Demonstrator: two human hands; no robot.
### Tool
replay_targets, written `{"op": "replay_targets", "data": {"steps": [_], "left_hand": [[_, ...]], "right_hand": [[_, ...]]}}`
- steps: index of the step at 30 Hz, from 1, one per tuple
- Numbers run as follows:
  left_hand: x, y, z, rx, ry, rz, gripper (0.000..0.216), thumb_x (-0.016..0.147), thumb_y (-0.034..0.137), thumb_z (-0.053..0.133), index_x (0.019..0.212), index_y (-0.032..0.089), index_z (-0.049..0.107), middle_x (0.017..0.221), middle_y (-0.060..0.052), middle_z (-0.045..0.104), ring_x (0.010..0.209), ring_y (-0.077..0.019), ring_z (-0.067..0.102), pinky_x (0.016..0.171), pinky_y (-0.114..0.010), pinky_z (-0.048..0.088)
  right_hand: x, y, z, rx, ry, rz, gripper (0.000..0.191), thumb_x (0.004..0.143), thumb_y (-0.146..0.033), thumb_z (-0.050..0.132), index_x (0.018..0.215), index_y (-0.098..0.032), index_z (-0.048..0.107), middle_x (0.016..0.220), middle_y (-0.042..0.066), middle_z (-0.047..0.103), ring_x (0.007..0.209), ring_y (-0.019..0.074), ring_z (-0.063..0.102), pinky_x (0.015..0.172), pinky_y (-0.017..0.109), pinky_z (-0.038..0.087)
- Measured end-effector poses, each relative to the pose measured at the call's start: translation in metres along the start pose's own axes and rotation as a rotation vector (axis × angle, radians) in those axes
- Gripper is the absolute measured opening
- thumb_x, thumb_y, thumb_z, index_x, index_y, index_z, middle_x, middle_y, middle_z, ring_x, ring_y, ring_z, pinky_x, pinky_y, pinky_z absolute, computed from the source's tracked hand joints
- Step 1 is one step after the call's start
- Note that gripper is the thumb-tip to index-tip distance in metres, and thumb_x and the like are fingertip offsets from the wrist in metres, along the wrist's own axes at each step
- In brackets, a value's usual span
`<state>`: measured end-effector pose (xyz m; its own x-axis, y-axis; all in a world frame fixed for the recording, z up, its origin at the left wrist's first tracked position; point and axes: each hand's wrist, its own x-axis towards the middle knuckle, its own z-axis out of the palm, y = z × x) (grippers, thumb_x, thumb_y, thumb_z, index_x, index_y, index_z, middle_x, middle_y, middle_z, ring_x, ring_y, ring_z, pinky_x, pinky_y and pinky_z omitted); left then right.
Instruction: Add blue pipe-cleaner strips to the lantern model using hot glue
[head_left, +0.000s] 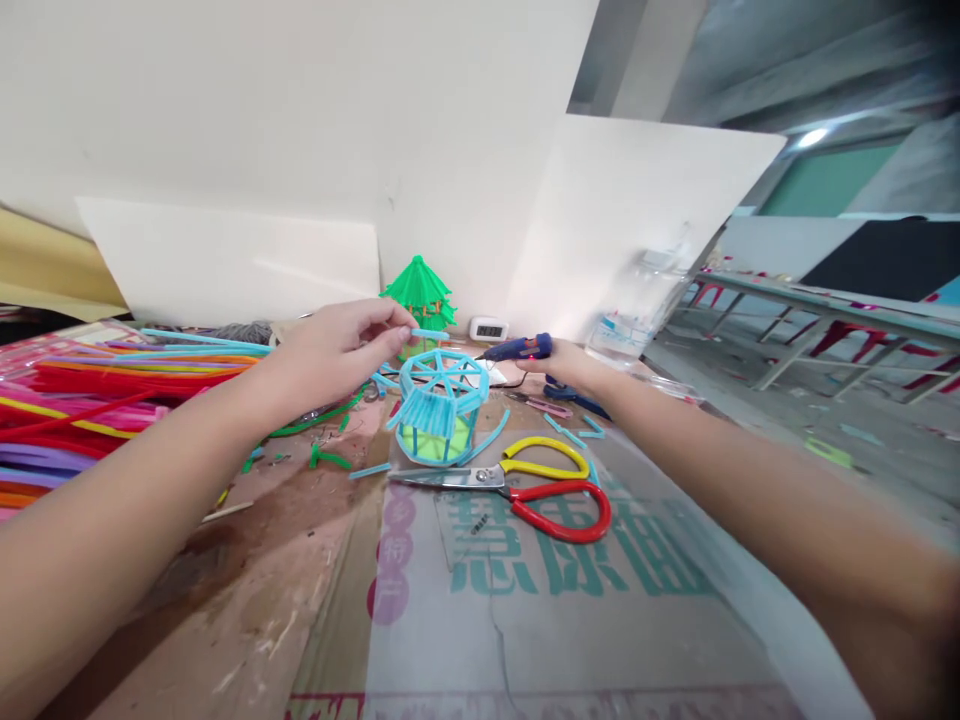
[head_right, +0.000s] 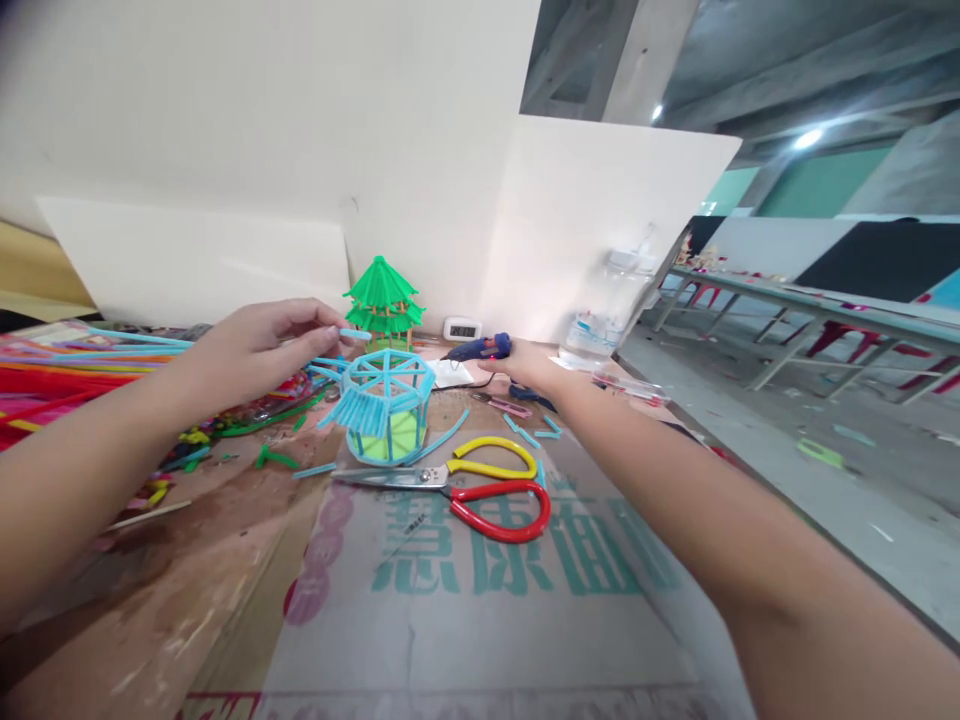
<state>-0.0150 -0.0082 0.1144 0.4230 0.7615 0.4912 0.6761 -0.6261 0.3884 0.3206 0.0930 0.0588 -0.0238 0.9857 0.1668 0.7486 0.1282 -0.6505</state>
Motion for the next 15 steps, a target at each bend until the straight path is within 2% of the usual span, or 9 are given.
{"op": "replay_targets", "data": {"steps": [5,8,10,12,15], "left_hand": [[-0.002,0.010,0.001,0.082,-0.013,0.112,0.035,0.095,0.042,0.041,0.102,0.020,0.066,0.098,-0.006,0.071,0.089,-0.0230,0.064,0.076,-0.032,0.046],[-0.003,0.010,0.002,0.117,-0.012,0.139,0.034,0.096,0.039,0.038,0.105,0.020,0.065,0.102,-0.006,0.072,0.090,-0.0229,0.064,0.077,-0.032,0.047],[-0.004,0.010,0.002,0.139,-0.004,0.157,0.034,0.096,0.038,0.038,0.105,0.021,0.065,0.104,-0.006,0.072,0.092,-0.0230,0.065,0.079,-0.033,0.047],[-0.004,0.010,0.002,0.171,0.005,0.183,0.034,0.097,0.036,0.037,0.105,0.021,0.066,0.104,-0.006,0.072,0.095,-0.0232,0.065,0.081,-0.034,0.048],[-0.004,0.015,0.003,0.253,0.018,0.246,0.034,0.098,0.032,0.035,0.101,0.020,0.066,0.100,-0.007,0.071,0.095,-0.0231,0.064,0.080,-0.034,0.048]], "right_hand": [[0.018,-0.002,0.022,-0.025,-0.051,0.041,0.026,0.074,-0.037,0.080,0.076,-0.014,0.068,0.056,0.004,0.063,0.056,0.0168,0.056,0.056,0.029,0.043],[0.020,-0.001,0.027,-0.013,-0.103,0.047,0.028,0.077,-0.039,0.077,0.076,-0.013,0.068,0.053,0.004,0.062,0.049,0.0147,0.053,0.051,0.027,0.041],[0.019,0.002,0.022,-0.007,-0.107,0.036,0.030,0.076,-0.040,0.079,0.086,-0.013,0.069,0.062,0.005,0.067,0.053,0.0150,0.057,0.052,0.026,0.043],[0.018,0.007,0.011,-0.010,-0.063,0.020,0.041,0.074,-0.040,0.080,0.103,-0.013,0.068,0.080,0.009,0.073,0.064,0.0170,0.063,0.057,0.026,0.047],[0.008,0.010,-0.015,-0.036,0.118,0.005,0.062,0.078,-0.042,0.076,0.128,-0.010,0.057,0.111,0.018,0.071,0.089,0.0237,0.067,0.076,0.031,0.051]]}}
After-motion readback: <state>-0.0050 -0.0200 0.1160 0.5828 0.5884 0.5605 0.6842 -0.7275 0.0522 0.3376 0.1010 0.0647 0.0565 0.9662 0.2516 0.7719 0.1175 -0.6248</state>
